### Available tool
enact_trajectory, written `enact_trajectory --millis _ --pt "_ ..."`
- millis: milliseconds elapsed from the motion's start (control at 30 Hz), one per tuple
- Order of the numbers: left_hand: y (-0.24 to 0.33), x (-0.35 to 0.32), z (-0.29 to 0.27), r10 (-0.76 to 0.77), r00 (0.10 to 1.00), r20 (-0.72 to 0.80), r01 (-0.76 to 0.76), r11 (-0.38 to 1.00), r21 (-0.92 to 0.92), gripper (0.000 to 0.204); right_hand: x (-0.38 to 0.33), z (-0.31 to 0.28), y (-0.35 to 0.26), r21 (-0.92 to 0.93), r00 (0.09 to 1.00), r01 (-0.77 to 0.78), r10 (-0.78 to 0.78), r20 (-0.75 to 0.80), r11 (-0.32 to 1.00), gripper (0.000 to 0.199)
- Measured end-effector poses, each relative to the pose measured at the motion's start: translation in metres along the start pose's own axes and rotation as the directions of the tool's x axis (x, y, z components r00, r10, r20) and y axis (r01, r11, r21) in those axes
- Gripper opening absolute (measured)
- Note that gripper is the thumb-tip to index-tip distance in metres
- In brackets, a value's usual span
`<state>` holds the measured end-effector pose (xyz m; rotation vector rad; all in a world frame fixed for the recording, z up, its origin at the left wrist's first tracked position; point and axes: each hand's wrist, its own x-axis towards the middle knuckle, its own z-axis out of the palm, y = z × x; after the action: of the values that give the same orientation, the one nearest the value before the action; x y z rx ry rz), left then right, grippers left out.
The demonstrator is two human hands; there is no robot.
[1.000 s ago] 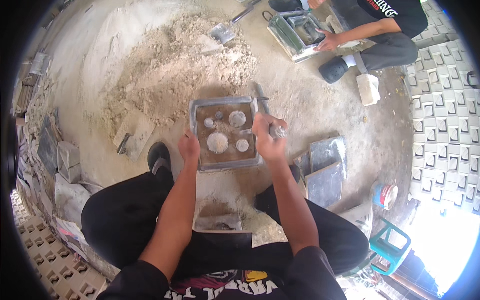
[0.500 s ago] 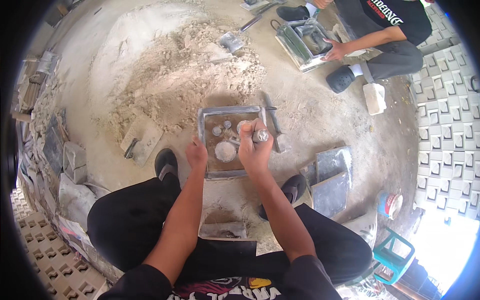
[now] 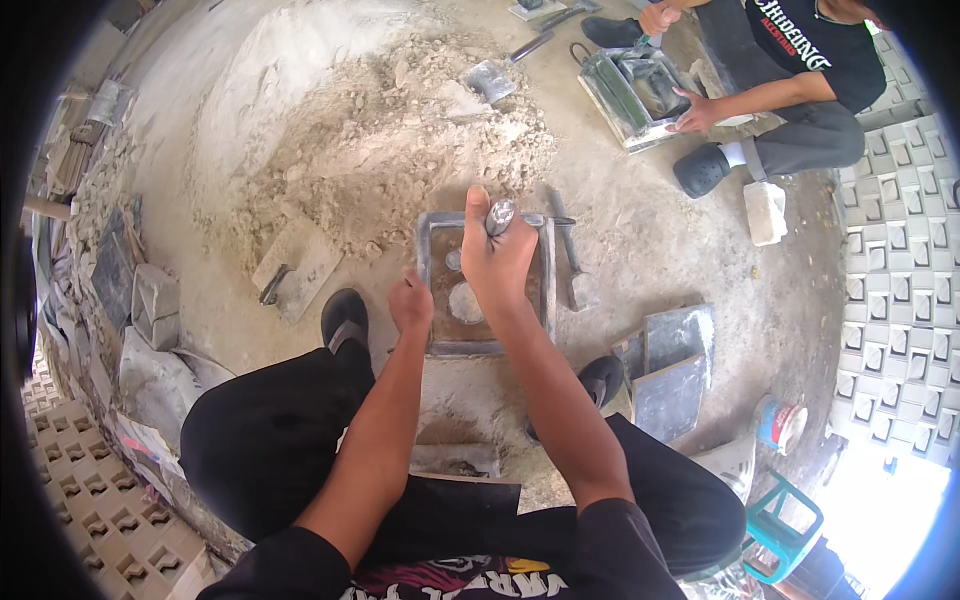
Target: The person uses a tool to shape material within a metal mold, then takes a square brick from a pile and places it into the mold, pressing it down with their hands.
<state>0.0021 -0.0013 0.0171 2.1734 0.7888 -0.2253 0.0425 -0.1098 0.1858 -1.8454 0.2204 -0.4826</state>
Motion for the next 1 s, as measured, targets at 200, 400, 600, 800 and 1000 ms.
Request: enact_trajectory --millis 200,400,600,800,1000 --pt "-0.01 0.007 0.004 0.011 0.999 -0.043 -0.012 0.999 -0.038 0.064 0.02 0.02 -0.015 0.046 1.0 -0.002 0.001 0.024 0.999 0.052" --pt "-0.001 -0.001 0.002 -0.02 0.999 0.037 0.022 0.998 -0.057 0.057 0.039 0.027 -0.004 -0.134 0.977 -0.169 0.184 0.108 0.976 0.059" --pt "-0.006 -0.001 0.002 0.016 0.999 0.051 -0.012 0.998 -0.067 0.056 0.008 0.03 -0.01 -0.152 0.99 -0.138 0.143 0.017 0.979 0.052" --pt "-0.007 0.005 0.003 0.02 1.0 -0.021 -0.022 0.995 -0.098 0.054 -0.028 0.01 -0.01 -0.04 0.982 -0.179 0.181 0.06 0.983 0.038" --pt "0.0 -0.003 -0.006 -0.016 1.0 0.007 0.017 0.996 -0.087 0.056 -0.032 -0.013 0.012 0.24 0.98 -0.049 0.0 0.198 0.97 0.043"
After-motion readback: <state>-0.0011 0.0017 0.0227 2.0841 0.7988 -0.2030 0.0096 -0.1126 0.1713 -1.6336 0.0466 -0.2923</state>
